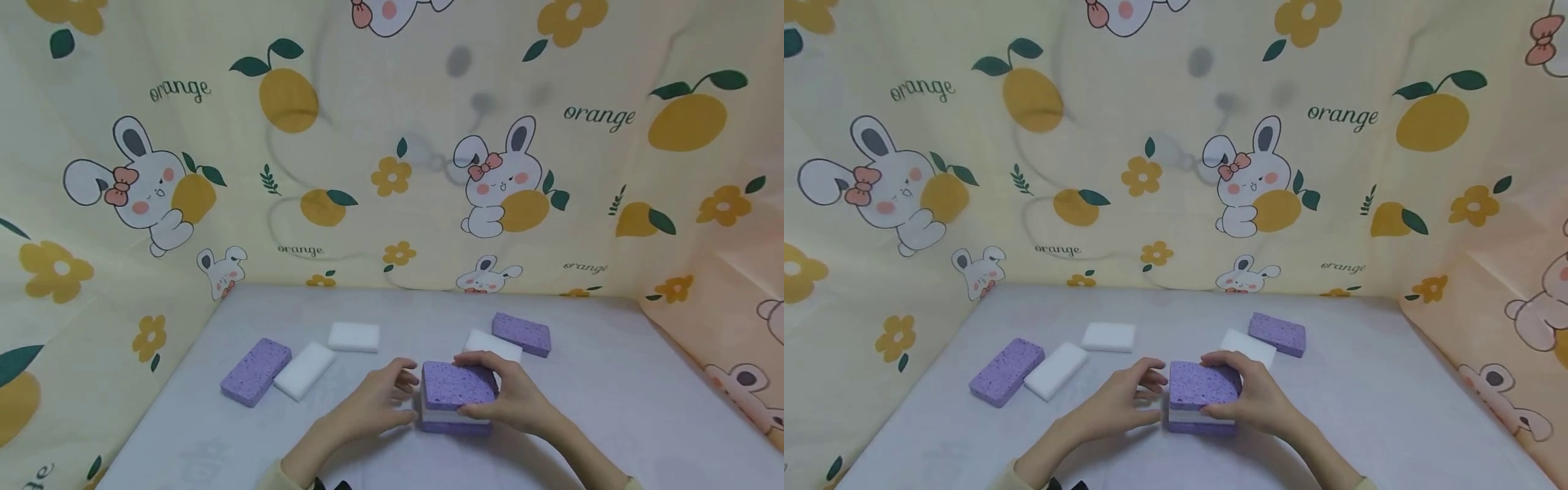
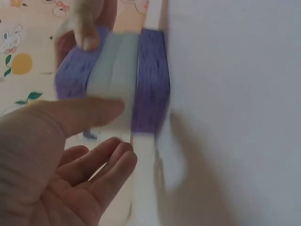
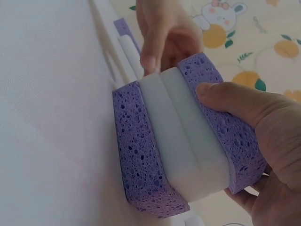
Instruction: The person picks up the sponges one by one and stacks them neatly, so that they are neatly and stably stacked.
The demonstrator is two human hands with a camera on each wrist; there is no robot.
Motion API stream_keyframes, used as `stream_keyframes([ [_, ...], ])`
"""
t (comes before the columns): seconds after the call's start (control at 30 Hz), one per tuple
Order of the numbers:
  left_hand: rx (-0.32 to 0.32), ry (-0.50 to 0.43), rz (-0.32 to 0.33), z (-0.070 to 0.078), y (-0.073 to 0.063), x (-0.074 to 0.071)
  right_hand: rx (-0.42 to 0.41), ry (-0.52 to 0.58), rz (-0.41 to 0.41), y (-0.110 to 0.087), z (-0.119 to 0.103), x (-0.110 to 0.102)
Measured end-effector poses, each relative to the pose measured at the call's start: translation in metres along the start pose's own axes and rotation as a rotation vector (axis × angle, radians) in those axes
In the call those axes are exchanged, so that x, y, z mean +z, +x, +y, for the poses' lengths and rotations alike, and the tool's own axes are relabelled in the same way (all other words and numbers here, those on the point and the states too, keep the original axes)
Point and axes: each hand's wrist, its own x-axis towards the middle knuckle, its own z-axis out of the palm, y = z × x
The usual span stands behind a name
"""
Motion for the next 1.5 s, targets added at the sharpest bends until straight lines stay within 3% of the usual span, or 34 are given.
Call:
stream_keyframes([
  [0.13, -0.003, 0.074, 0.100, -0.011, -0.033, -0.035, -0.009, 0.013, 0.003, 0.003, 0.000, 0.001],
  [0.23, -0.053, 0.136, 0.253, -0.022, -0.061, -0.062, -0.015, 0.020, 0.000, 0.004, 0.000, 0.001],
  [0.37, -0.030, 0.263, 0.477, -0.039, -0.095, -0.091, -0.003, 0.014, 0.003, 0.003, -0.001, 0.000],
  [0.47, 0.030, 0.341, 0.607, -0.054, -0.113, -0.106, -0.007, 0.009, 0.006, 0.002, 0.000, 0.000],
  [0.6, -0.006, 0.374, 0.700, -0.064, -0.126, -0.119, -0.042, 0.008, 0.008, 0.002, -0.001, 0.001],
  [0.73, -0.081, 0.430, 0.716, -0.069, -0.131, -0.124, -0.054, 0.011, 0.006, 0.002, -0.001, 0.002],
  [0.97, -0.238, 0.443, 0.589, -0.075, -0.133, -0.125, -0.051, -0.016, 0.020, 0.001, 0.001, 0.001],
  [1.33, -0.380, 0.368, 0.563, -0.079, -0.138, -0.134, -0.029, -0.008, 0.014, 0.001, 0.003, 0.001],
  [1.5, -0.398, 0.326, 0.563, -0.078, -0.139, -0.136, -0.009, 0.000, 0.009, 0.001, 0.003, 0.000],
])
